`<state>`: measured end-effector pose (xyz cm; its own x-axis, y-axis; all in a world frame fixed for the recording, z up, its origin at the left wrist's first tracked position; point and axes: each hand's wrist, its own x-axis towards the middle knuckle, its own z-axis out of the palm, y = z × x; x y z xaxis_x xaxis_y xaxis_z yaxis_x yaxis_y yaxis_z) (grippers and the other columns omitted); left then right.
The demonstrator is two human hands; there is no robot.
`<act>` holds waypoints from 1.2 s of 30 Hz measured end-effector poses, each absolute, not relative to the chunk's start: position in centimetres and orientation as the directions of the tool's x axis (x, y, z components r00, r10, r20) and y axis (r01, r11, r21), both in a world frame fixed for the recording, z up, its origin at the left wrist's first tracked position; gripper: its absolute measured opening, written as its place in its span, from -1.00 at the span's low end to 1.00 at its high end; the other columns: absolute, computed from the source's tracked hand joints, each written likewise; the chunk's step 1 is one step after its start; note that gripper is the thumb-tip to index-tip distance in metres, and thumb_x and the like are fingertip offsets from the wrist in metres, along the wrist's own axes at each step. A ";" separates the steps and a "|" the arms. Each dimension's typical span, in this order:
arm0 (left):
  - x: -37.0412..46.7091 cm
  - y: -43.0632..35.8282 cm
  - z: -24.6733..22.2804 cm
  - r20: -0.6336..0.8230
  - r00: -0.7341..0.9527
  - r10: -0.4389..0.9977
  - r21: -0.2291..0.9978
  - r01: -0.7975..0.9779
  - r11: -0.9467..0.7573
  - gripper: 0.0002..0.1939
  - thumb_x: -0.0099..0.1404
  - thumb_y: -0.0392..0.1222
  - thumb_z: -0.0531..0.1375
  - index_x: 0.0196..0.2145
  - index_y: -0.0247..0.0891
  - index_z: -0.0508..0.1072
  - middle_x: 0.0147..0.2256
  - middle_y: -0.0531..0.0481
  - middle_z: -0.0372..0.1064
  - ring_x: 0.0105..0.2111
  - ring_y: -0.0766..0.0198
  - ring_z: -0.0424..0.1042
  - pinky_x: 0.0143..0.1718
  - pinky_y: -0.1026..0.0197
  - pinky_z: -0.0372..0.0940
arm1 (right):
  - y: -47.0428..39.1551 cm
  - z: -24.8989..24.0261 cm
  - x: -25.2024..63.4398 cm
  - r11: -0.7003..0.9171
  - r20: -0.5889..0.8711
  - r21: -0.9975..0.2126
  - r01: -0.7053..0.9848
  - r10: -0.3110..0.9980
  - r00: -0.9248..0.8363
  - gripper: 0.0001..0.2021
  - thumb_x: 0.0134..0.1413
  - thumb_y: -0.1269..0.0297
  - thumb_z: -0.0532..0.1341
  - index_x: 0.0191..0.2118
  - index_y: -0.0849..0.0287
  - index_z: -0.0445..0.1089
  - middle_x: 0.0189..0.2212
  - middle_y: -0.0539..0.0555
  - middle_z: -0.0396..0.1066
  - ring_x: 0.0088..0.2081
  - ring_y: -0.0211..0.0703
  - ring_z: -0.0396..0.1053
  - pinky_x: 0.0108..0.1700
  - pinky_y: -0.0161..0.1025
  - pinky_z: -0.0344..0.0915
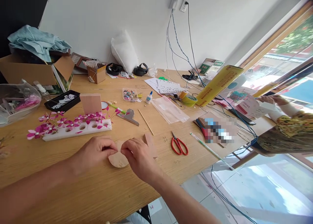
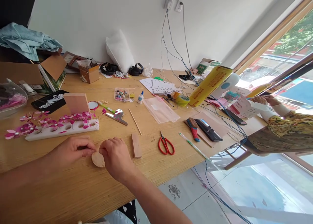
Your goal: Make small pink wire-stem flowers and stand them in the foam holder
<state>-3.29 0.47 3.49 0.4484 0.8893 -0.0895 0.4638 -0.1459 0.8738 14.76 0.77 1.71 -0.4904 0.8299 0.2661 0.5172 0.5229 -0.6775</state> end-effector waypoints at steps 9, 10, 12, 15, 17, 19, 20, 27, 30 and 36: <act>-4.7 0.8 2.7 0.201 0.493 0.846 0.605 0.617 -0.504 -0.76 0.22 -0.27 -0.01 -0.46 -0.19 0.44 -0.51 0.04 0.26 -0.47 0.26 0.25 -0.35 0.22 0.20 | 1.8 1.7 15.4 -0.142 -0.215 -0.970 0.197 0.877 -0.430 -0.84 0.01 0.33 0.12 -0.54 0.21 0.24 -0.63 -0.07 0.22 -0.56 -0.33 0.19 -0.45 -0.34 0.15; -4.6 1.1 2.8 0.102 0.401 0.910 0.720 0.602 -0.345 -0.81 0.18 -0.21 0.05 -0.50 -0.20 0.44 -0.53 0.05 0.26 -0.49 0.27 0.25 -0.41 0.25 0.18 | 1.4 2.1 15.7 0.011 -0.094 -0.955 0.297 0.936 -0.339 -0.87 0.03 0.32 0.12 -0.49 0.20 0.26 -0.60 -0.04 0.26 -0.53 -0.29 0.23 -0.44 -0.32 0.17; -4.3 1.4 3.2 -0.145 0.294 0.945 0.888 0.459 -0.007 -0.84 0.08 -0.13 0.15 -0.57 -0.22 0.43 -0.58 0.08 0.27 -0.53 0.29 0.25 -0.46 0.27 0.16 | 0.3 2.8 16.1 0.347 0.258 -0.785 0.513 0.936 -0.239 -0.93 0.08 0.32 0.11 -0.37 0.19 0.29 -0.46 0.04 0.35 -0.45 -0.24 0.28 -0.39 -0.28 0.20; -3.8 1.4 3.7 -0.389 0.343 0.855 0.921 0.172 0.350 -0.83 0.01 -0.09 0.24 -0.57 -0.25 0.44 -0.61 0.08 0.31 -0.55 0.33 0.26 -0.44 0.27 0.19 | -0.9 3.4 16.3 0.728 0.630 -0.325 0.603 0.642 -0.436 -0.84 0.18 0.41 -0.01 -0.22 0.19 0.30 -0.20 0.15 0.38 -0.35 -0.22 0.32 -0.32 -0.27 0.20; -3.5 1.1 3.7 -0.436 0.414 0.799 0.887 0.048 0.459 -0.82 -0.02 -0.09 0.28 -0.54 -0.26 0.45 -0.61 0.08 0.31 -0.56 0.35 0.27 -0.45 0.29 0.19 | -1.1 3.4 16.1 0.820 0.645 -0.105 0.563 0.487 -0.589 -0.74 0.23 0.45 -0.11 -0.19 0.22 0.31 -0.20 0.15 0.39 -0.37 -0.25 0.32 -0.39 -0.30 0.17; -3.4 0.9 3.7 -0.463 0.451 0.763 0.854 -0.005 0.521 -0.82 -0.06 -0.12 0.31 -0.55 -0.28 0.45 -0.63 0.10 0.28 -0.59 0.38 0.23 -0.49 0.32 0.17 | -0.8 3.1 15.8 0.834 0.597 -0.017 0.552 0.451 -0.664 -0.69 0.24 0.46 -0.15 -0.23 0.26 0.33 -0.31 0.13 0.42 -0.45 -0.26 0.30 -0.46 -0.30 0.12; -3.3 0.8 3.6 -0.477 0.452 0.754 0.843 -0.006 0.537 -0.82 -0.08 -0.13 0.32 -0.55 -0.29 0.45 -0.63 0.10 0.27 -0.60 0.39 0.22 -0.50 0.33 0.16 | -0.6 2.9 15.7 0.833 0.569 -0.010 0.554 0.460 -0.681 -0.68 0.24 0.46 -0.15 -0.27 0.26 0.34 -0.38 0.11 0.41 -0.48 -0.26 0.28 -0.47 -0.29 0.10; -3.5 0.2 4.1 -0.103 0.495 0.863 0.818 0.536 -0.209 -0.82 0.16 -0.22 0.05 -0.47 -0.26 0.44 -0.53 -0.02 0.31 -0.48 0.21 0.27 -0.39 0.18 0.19 | 0.3 2.0 14.7 0.483 0.243 -0.760 0.434 0.831 -0.500 -0.84 0.03 0.47 0.08 -0.51 0.20 0.29 -0.60 -0.04 0.26 -0.54 -0.32 0.20 -0.47 -0.38 0.09; -4.0 -0.3 4.1 0.138 0.674 0.726 0.529 0.570 -0.629 -0.68 0.21 -0.38 -0.08 -0.37 -0.29 0.47 -0.44 -0.10 0.34 -0.39 0.16 0.25 -0.20 0.08 0.14 | 1.1 1.1 14.2 -0.152 -0.218 -0.974 0.167 0.829 -0.515 -0.87 -0.10 0.45 0.14 -0.59 0.20 0.23 -0.71 -0.12 0.15 -0.67 -0.39 0.06 -0.60 -0.42 -0.02; -4.6 0.3 3.1 0.270 0.559 0.784 0.505 0.611 -0.609 -0.67 0.24 -0.32 -0.08 -0.43 -0.26 0.48 -0.49 -0.03 0.29 -0.46 0.23 0.26 -0.37 0.21 0.18 | 1.4 1.8 15.6 -0.201 -0.267 -0.961 0.187 0.846 -0.462 -0.80 0.05 0.25 0.09 -0.52 0.20 0.28 -0.64 -0.07 0.26 -0.74 -0.44 -0.04 -0.69 -0.41 -0.12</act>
